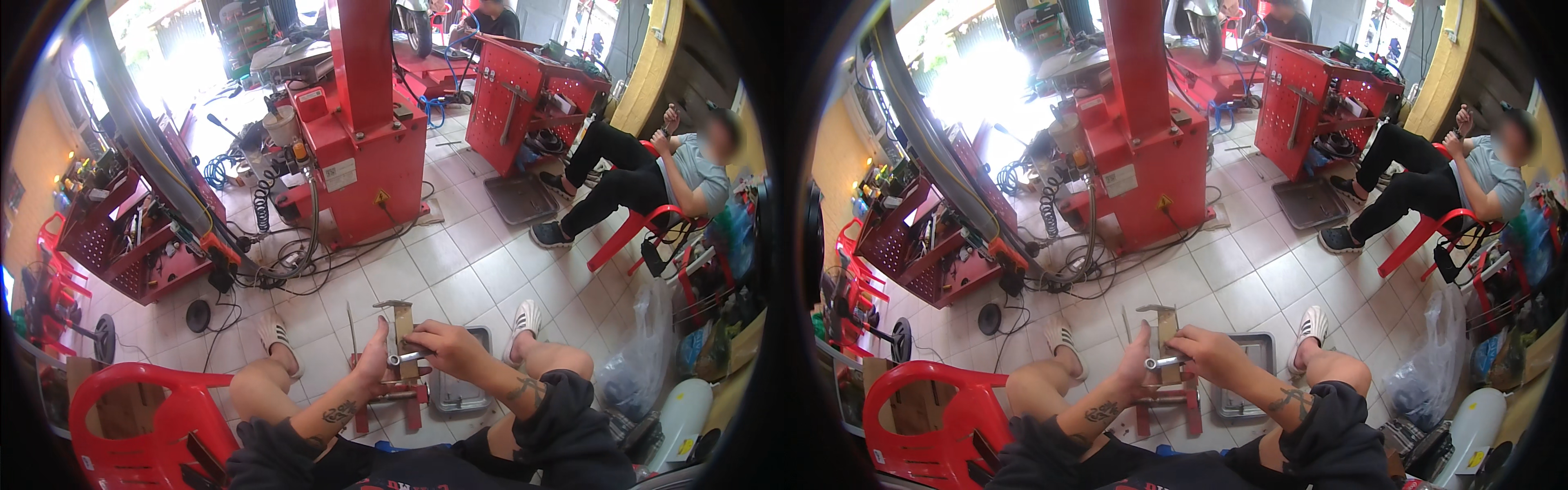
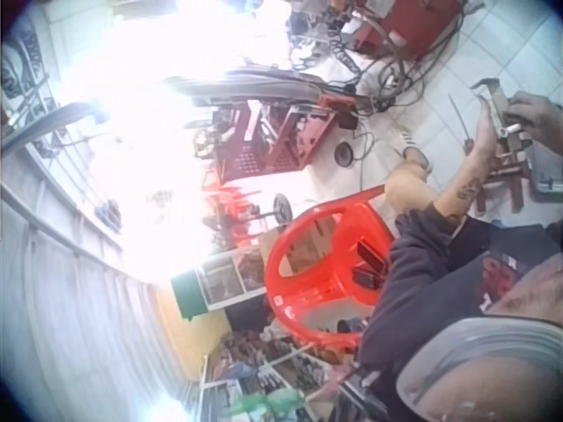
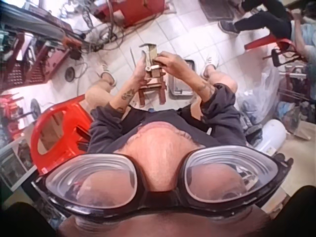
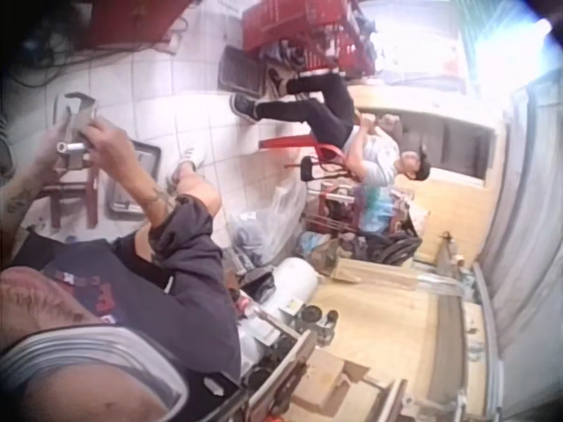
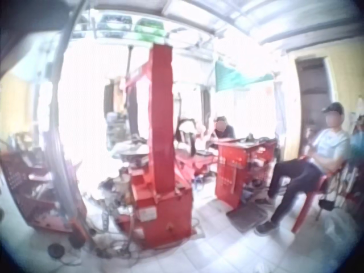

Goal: The person sits on the floor and uses a wrench to tighten a bolt on a metal mechanical part. They repeatedly adjust the part and the wrench, occasionally looking around the workshop.

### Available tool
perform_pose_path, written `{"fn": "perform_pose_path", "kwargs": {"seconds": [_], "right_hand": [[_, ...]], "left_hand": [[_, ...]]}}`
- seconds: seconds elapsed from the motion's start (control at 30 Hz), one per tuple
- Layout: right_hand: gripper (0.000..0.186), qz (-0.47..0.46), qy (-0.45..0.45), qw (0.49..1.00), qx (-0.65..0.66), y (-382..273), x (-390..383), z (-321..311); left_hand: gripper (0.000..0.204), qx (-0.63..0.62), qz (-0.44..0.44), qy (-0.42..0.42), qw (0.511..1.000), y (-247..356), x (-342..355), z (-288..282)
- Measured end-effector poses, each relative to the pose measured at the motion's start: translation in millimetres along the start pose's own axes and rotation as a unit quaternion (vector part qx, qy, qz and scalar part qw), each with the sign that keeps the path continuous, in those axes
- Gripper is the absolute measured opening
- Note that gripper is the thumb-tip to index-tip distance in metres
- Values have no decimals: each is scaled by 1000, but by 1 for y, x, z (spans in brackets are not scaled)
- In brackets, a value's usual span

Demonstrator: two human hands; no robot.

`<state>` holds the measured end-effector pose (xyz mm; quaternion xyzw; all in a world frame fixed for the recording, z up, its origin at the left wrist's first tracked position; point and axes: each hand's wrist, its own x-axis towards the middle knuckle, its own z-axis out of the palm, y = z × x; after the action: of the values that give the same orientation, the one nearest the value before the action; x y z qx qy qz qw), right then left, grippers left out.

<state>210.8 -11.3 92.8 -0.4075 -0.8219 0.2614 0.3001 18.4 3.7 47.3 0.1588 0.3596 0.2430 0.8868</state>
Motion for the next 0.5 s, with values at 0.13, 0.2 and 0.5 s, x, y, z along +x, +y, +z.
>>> {"fn": "perform_pose_path", "kwargs": {"seconds": [0.13, 0.2, 0.5], "right_hand": [[32, 44, 16, 994, 97, 9, 1, 7], [28, 83, 11, 988, 130, 10, 3, 6], [28, 98, -33, 994, 32, -5, 6, 9]], "left_hand": [[84, -11, 5, 0, 1000, -3, 6, -1], [82, -16, 12, -2, 1000, -4, 8, -1], [80, 29, 7, 34, 999, -10, -4, -4]]}}
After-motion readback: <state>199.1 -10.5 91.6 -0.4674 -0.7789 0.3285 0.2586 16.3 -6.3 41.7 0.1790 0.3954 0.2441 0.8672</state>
